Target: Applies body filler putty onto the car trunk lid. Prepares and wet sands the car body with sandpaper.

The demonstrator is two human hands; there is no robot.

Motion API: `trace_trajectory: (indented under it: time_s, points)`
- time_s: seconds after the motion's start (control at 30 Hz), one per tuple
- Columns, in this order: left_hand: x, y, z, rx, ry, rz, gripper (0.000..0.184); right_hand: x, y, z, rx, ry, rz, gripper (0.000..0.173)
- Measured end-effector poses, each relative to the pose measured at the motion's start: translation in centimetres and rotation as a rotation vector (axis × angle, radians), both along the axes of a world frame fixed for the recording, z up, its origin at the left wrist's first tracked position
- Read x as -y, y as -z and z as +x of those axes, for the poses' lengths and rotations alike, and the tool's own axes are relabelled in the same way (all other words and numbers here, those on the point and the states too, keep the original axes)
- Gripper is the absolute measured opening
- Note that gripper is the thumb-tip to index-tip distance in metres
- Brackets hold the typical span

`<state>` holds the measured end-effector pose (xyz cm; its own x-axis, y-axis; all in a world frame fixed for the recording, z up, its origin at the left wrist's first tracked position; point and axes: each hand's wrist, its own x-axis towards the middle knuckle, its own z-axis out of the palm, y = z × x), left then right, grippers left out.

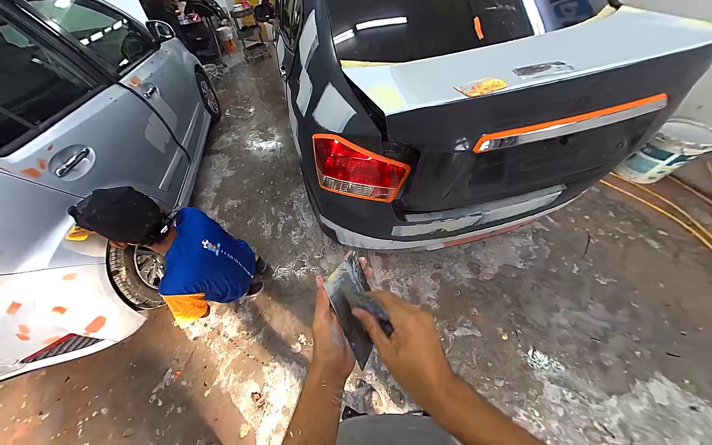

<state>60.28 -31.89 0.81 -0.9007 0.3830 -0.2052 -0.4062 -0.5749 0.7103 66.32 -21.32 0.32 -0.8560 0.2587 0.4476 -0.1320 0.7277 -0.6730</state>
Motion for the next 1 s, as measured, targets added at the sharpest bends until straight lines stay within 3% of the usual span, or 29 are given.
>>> trace_trajectory:
  time_s: [0.2,0.3,0.4,0.47,0.57,0.63,0.77,0.83,1.0]
  points:
    - [-0.8,-0.2,0.4,0.067,-0.053,0.046,0.069,2.5,0.4,-0.3,-0.24,0.051,0.2,0.02]
    - [-0.2,-0.5,0.4,-0.05,-0.034,-0.023,0.085,3.1,-0.4,-0.8,-0.237,0.106,0.201,0.018]
    - [0.6,-1.0,0.2,-0.108,-0.1,-0.098,0.096,2.1,-1.3,-0.9,-0.13,-0.006,-0.01,0.026]
    - [1.1,-1.5,0.3,-0.126,-0.137,-0.076,0.087,0.0,-1.4,-1.1,0.02,-0.162,-0.308,0.031]
    - [1.4,-1.7,0.7,-0.125,-0.183,-0.039,0.065,-2.7,-0.8,-2.2,0.052,-0.099,-0.493,0.026]
    - [1.1,-1.5,0.9,-0.136,-0.185,-0.059,0.056,-2.9,-1.2,-3.0,0.023,-0.014,-0.455,0.026]
    - [1.0,-1.2,1.0,-0.222,-0.228,-0.213,0.085,-2.2,-2.6,-2.9,0.008,-0.09,-0.3,0.027]
    - [0.8,-1.0,0.9,-0.215,-0.255,-0.222,0.09,-3.0,-3.0,-3.4,0.009,-0.087,-0.254,0.023]
    - [0.1,-1.6,1.3,-0.194,-0.251,-0.219,0.074,-2.5,-3.7,-3.2,0.034,-0.181,-0.291,0.025]
